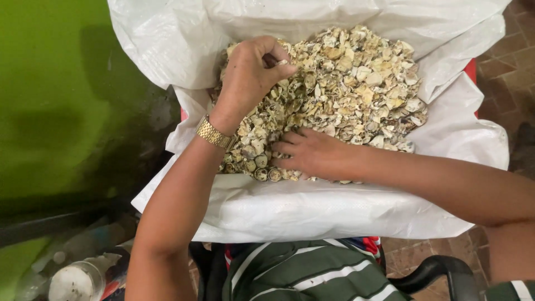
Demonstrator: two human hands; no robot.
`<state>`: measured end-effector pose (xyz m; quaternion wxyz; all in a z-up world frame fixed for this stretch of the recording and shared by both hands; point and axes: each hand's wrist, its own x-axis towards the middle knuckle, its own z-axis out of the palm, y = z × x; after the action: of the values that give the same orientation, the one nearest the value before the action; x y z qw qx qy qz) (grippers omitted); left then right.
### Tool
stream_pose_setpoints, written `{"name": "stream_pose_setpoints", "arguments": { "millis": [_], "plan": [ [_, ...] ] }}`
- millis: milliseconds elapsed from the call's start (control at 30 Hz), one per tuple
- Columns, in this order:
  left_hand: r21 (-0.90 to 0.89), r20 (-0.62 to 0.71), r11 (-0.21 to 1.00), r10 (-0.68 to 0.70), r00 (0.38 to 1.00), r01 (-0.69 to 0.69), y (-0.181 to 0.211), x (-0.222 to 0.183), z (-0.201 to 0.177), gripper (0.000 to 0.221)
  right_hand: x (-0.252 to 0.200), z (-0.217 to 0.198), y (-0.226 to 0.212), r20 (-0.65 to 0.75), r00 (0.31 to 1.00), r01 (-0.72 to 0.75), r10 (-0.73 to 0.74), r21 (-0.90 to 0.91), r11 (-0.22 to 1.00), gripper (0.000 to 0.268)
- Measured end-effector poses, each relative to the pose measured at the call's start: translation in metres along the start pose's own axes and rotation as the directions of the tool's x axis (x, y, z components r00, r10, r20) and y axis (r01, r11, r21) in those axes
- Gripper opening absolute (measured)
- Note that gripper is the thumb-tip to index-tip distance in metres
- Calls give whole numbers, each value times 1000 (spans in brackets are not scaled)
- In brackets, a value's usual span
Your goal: Sorting through a large bag of dried agricultural material by hand
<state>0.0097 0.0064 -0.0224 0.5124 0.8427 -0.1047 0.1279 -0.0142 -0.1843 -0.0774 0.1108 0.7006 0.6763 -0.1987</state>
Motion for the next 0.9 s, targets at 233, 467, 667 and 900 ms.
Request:
{"name": "stream_pose_setpoints", "arguments": {
  "millis": [233,467,667,900],
  "plan": [
    [61,81,984,-172,982,167,-9,1,-2,38,-16,-40,20,-251,962,-43,106,243,969,18],
    [180,241,974,-179,954,138,-13,1,14,15,-41,-47,71,-323,824,-122,465,701,702,27],
    [-58,218,998,15,976,-2,-13,-6,32,30,-47,-28,86,-470,702,107,535,812,574,30],
    [-51,173,991,134,976,-128,19,-8,31,53,-50,-29,89,-415,663,97,623,873,478,35]
  ]
}}
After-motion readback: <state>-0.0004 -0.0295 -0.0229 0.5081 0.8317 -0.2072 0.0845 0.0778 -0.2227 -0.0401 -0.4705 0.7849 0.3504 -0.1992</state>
